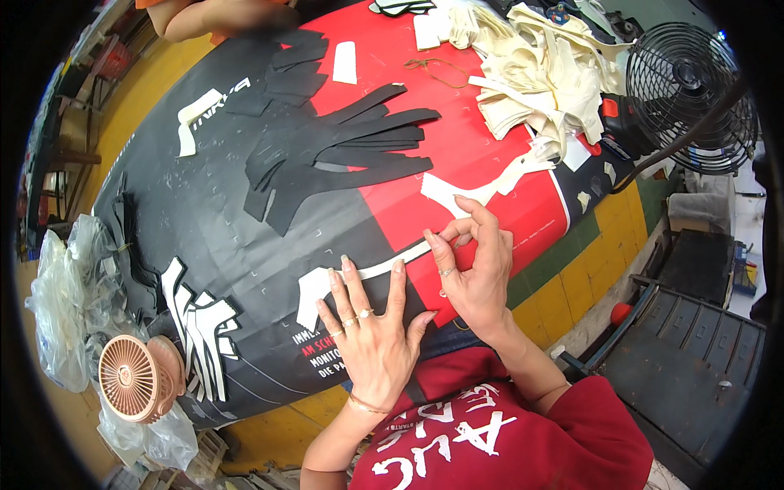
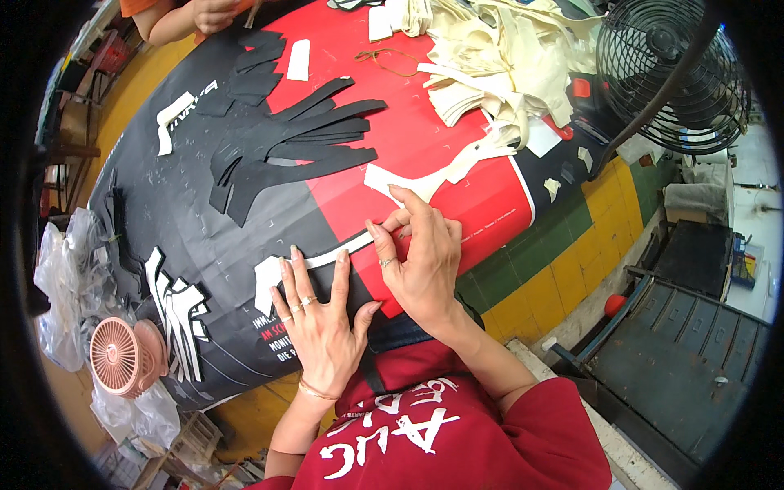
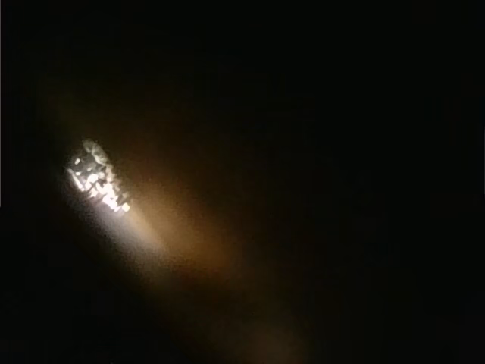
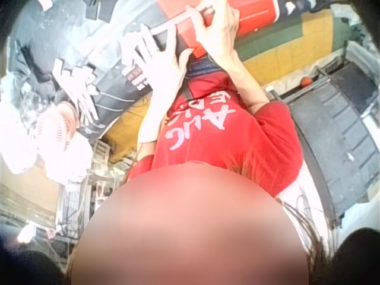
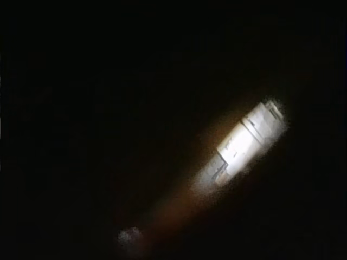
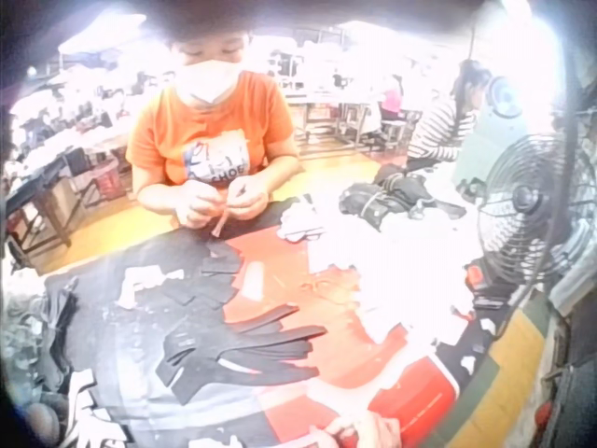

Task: The person repeatedly picks small white and black fabric pieces from a table, folds them, and places them into piles. A coworker across the table performs similar actions. The camera wearer handles the pieces one at a time throughout the clip.

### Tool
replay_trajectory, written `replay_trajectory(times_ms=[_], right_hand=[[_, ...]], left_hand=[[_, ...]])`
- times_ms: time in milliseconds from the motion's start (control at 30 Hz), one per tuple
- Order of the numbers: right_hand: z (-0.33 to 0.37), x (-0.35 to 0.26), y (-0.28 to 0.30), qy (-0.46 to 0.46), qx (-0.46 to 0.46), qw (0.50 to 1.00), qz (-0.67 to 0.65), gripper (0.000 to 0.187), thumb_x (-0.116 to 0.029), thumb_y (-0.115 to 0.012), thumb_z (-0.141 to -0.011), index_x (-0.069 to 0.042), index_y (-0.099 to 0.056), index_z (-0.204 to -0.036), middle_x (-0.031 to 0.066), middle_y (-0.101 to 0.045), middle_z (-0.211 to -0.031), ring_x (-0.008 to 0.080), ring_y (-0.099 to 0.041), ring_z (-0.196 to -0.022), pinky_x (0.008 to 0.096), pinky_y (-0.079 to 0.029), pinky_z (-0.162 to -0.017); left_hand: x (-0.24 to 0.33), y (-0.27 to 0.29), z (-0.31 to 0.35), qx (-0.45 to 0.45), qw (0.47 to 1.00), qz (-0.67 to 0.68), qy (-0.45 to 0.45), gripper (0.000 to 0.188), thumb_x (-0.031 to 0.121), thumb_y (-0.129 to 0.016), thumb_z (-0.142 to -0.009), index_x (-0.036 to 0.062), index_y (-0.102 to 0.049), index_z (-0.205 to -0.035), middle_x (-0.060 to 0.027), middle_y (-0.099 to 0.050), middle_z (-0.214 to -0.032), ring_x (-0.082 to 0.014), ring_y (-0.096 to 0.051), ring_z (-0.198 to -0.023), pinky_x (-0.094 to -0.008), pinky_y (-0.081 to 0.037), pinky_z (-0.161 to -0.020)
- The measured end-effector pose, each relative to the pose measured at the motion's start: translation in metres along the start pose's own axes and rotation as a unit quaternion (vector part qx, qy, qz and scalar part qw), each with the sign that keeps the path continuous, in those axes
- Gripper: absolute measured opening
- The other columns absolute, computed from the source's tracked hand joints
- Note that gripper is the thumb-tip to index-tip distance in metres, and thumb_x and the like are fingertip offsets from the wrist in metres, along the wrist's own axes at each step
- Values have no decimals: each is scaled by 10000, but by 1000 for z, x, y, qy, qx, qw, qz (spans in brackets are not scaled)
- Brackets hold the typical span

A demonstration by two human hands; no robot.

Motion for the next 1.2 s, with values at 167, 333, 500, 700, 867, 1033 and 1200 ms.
replay_trajectory(times_ms=[167, 333, 500, 700, 867, 1033, 1200], right_hand=[[0, 1, -1, 1, 4, 1000, 8, 505, -121, -764, -881, -54, -509, -1311, -21, -650, -791, 111, -591, -723, 342, -352, -833], [2, 0, -3, 6, 28, 999, 30, 430, -180, -763, -879, -80, -564, -1248, -52, -640, -850, 139, -537, -704, 353, -380, -770], [1, 2, -4, -3, 46, 998, 49, 490, -195, -786, -845, -70, -548, -1255, 43, -639, -1091, 198, -591, -795, 375, -400, -808], [8, 18, -2, -56, 30, 996, -65, 409, -22, -596, -910, -34, -515, -1311, 91, -627, -1155, 216, -563, -907, 397, -401, -885], [9, 20, 3, -5, 71, 991, -115, 227, 74, -575, -900, 26, -601, -1121, 104, -570, -1103, 175, -538, -909, 302, -459, -824], [2, -13, 19, 38, -93, 893, -438, 60, 52, -597, -908, 4, -609, -942, 129, -599, -990, 173, -580, -792, 306, -511, -726], [-1, -98, 87, 301, -459, 432, -715, 48, -82, -610, -934, -58, -641, -906, 140, -679, -956, 240, -651, -765, 412, -518, -730]], left_hand=[[0, 0, 0, -2, 1000, -1, 0, 712, 536, -637, -897, 245, -447, -1518, -302, -193, -1605, -480, -186, -1487, -626, -144, -1173], [1, 1, 0, -1, 1000, -3, -2, 721, 547, -642, -885, 247, -455, -1513, -305, -208, -1600, -479, -205, -1482, -625, -158, -1168], [0, -1, -1, 4, 1000, 1, 4, 750, 571, -654, -855, 269, -457, -1512, -308, -238, -1590, -476, -242, -1469, -627, -188, -1154], [-6, -12, 5, 47, 998, 50, -6, 746, 584, -620, -880, 290, -418, -1535, -291, -228, -1604, -454, -260, -1466, -598, -151, -1172], [-18, -2, 17, 238, 968, 79, -30, 820, 541, -700, -860, 168, -416, -1532, -316, -232, -1588, -501, -254, -1451, -576, -143, -1191], [-50, 1, 28, 161, 976, 127, 69, 796, 534, -681, -878, 115, -436, -1509, -197, -337, -1583, -341, -310, -1472, -518, -235, -1184], [-47, 14, 53, 190, 978, 81, 22, 495, 341, -726, -875, 108, -602, -1294, -144, -545, -1354, -332, -531, -1228, -456, -450, -997]])
Point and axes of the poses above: each hand's wrist, its own z-axis away from the middle knuckle, its own y-axis out of the back of the hand, x = y × z, the point moved 5 cm from there along -z, towards the middle knuckle
